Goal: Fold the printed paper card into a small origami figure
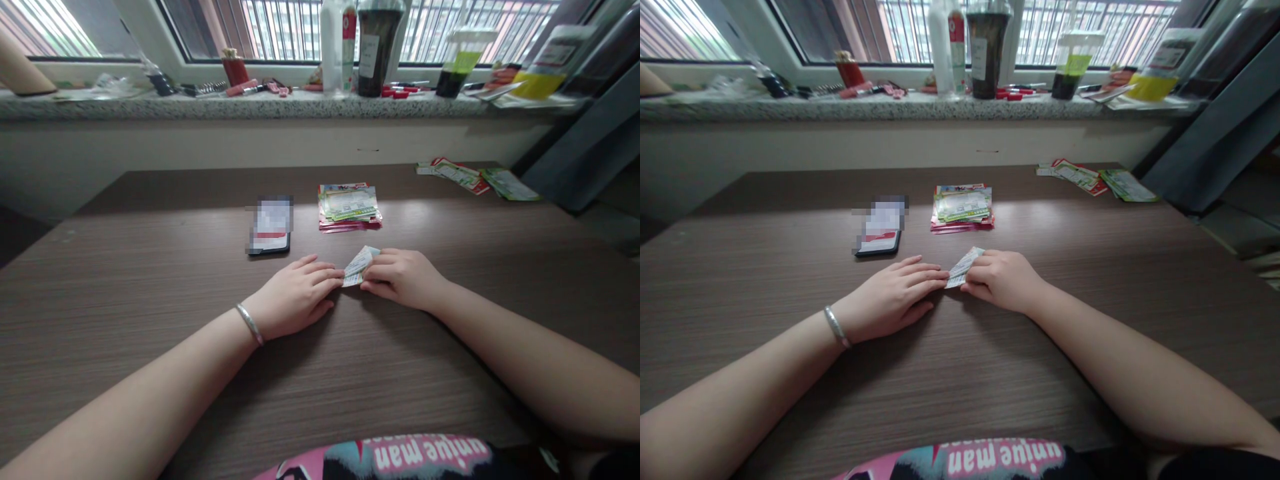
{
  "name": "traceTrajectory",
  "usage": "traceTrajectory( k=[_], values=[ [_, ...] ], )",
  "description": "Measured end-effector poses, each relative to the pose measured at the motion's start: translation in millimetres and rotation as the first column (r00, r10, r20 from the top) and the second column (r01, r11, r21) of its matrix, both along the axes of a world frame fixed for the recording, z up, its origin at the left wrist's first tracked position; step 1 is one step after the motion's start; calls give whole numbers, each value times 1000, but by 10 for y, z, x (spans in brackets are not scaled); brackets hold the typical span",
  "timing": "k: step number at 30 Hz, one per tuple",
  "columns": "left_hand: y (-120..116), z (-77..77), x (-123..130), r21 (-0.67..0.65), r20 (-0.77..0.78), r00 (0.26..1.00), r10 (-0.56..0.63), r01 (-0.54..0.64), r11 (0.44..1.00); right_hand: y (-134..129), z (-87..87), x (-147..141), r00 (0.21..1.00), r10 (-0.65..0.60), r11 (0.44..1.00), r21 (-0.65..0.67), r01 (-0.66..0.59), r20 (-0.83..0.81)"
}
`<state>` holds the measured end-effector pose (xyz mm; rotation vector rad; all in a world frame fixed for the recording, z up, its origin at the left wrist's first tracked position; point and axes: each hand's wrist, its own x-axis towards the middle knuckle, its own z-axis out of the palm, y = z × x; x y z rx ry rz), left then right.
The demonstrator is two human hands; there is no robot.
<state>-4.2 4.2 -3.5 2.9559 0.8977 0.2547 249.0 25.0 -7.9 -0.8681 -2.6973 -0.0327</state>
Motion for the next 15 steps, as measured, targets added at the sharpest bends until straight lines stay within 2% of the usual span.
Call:
traceTrajectory(
  k=[8, 15],
  values=[
    [45, 8, -20, -52, 42, 997, 71, -69, 996, 35, -68, -13, 983, -161, 971, -194, 142, -84],
    [15, -23, 17, -5, 84, 995, 61, -61, 998, 99, -108, -52, 955, -268, 918, -334, 214, -126]
  ],
)
